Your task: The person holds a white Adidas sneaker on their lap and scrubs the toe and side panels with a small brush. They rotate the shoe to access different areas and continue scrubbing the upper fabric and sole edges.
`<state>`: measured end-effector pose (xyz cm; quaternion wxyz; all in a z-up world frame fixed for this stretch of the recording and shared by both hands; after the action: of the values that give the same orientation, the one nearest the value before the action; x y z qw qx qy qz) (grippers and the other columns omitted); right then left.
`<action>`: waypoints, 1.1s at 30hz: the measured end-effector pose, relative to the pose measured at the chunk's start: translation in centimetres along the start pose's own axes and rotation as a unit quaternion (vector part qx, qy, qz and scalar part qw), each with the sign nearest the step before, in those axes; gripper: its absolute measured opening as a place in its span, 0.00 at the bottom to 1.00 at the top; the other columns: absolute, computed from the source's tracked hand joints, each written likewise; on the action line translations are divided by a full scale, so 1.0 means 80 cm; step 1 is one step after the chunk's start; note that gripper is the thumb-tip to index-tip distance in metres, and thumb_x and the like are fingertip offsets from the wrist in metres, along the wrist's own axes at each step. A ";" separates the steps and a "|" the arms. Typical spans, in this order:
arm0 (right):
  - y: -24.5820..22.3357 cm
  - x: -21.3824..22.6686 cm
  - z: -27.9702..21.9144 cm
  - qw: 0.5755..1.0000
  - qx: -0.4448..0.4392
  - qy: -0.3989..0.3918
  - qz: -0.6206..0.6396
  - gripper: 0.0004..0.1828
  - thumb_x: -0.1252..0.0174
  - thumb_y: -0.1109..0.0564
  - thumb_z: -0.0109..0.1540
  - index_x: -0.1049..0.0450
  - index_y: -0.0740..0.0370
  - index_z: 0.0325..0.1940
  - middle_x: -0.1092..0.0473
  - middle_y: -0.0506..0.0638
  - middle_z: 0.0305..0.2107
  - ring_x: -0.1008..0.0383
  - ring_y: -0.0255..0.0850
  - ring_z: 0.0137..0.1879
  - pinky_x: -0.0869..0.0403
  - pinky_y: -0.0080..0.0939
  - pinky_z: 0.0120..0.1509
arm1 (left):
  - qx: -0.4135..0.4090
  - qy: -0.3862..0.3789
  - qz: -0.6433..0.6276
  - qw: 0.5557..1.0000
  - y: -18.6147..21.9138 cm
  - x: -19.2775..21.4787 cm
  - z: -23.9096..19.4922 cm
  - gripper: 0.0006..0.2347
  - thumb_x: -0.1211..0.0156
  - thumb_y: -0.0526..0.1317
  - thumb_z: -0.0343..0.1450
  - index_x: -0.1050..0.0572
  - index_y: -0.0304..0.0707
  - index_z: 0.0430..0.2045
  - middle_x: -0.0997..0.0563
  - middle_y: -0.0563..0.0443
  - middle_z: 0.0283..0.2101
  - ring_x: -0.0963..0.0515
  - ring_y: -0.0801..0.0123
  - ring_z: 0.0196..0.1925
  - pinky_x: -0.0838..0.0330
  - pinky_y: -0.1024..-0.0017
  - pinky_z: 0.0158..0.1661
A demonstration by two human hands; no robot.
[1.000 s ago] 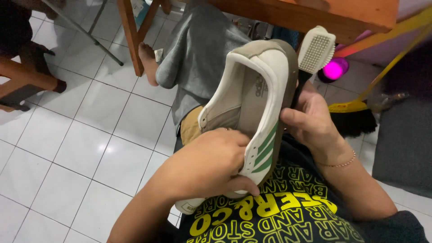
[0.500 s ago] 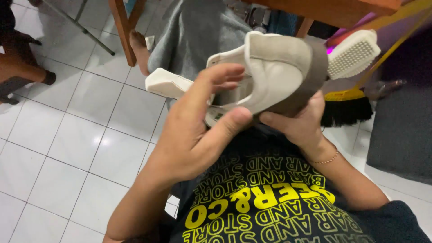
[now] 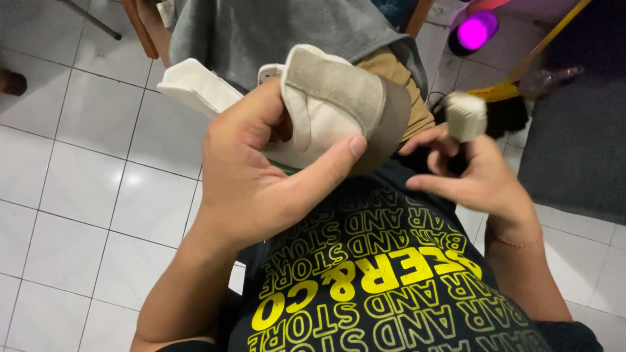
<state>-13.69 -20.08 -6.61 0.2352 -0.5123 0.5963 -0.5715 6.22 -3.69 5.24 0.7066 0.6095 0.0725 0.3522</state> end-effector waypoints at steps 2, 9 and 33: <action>0.027 -0.009 -0.006 0.999 0.010 0.016 -0.046 0.17 0.28 0.59 0.56 0.24 0.58 0.47 0.45 0.40 0.22 0.40 0.28 0.25 0.41 0.27 0.32 | -0.001 -0.019 0.035 0.999 0.001 -0.005 -0.003 0.16 0.28 0.39 0.67 0.36 0.41 0.22 0.39 0.61 0.24 0.41 0.78 0.28 0.46 0.77 0.29; 0.090 0.170 -0.062 0.823 -0.142 0.546 0.067 0.21 0.43 0.27 0.71 0.32 0.39 0.36 0.42 0.32 0.22 0.42 0.20 0.29 0.44 0.24 0.35 | -0.040 -0.112 0.074 0.990 0.009 -0.020 -0.002 0.15 0.32 0.41 0.69 0.37 0.43 0.20 0.38 0.61 0.21 0.41 0.75 0.25 0.46 0.73 0.27; 0.004 0.005 -0.029 0.988 0.066 0.129 -0.056 0.22 0.55 0.48 0.72 0.29 0.63 0.64 0.32 0.47 0.36 0.34 0.35 0.44 0.35 0.34 0.55 | 0.004 -0.177 0.073 0.981 -0.017 -0.051 0.000 0.16 0.36 0.48 0.71 0.34 0.44 0.17 0.37 0.62 0.16 0.39 0.76 0.20 0.44 0.72 0.25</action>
<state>-15.95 -19.47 -6.24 0.1575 -0.4497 0.5530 -0.6835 3.78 -6.12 2.64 0.6783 0.6688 -0.0970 0.2884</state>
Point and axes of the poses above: each hand's wrist, its own z-axis towards the middle knuckle, its own x-axis out of the back of the hand, y = z × x, the point moved 6 cm from there along z, towards the middle knuckle
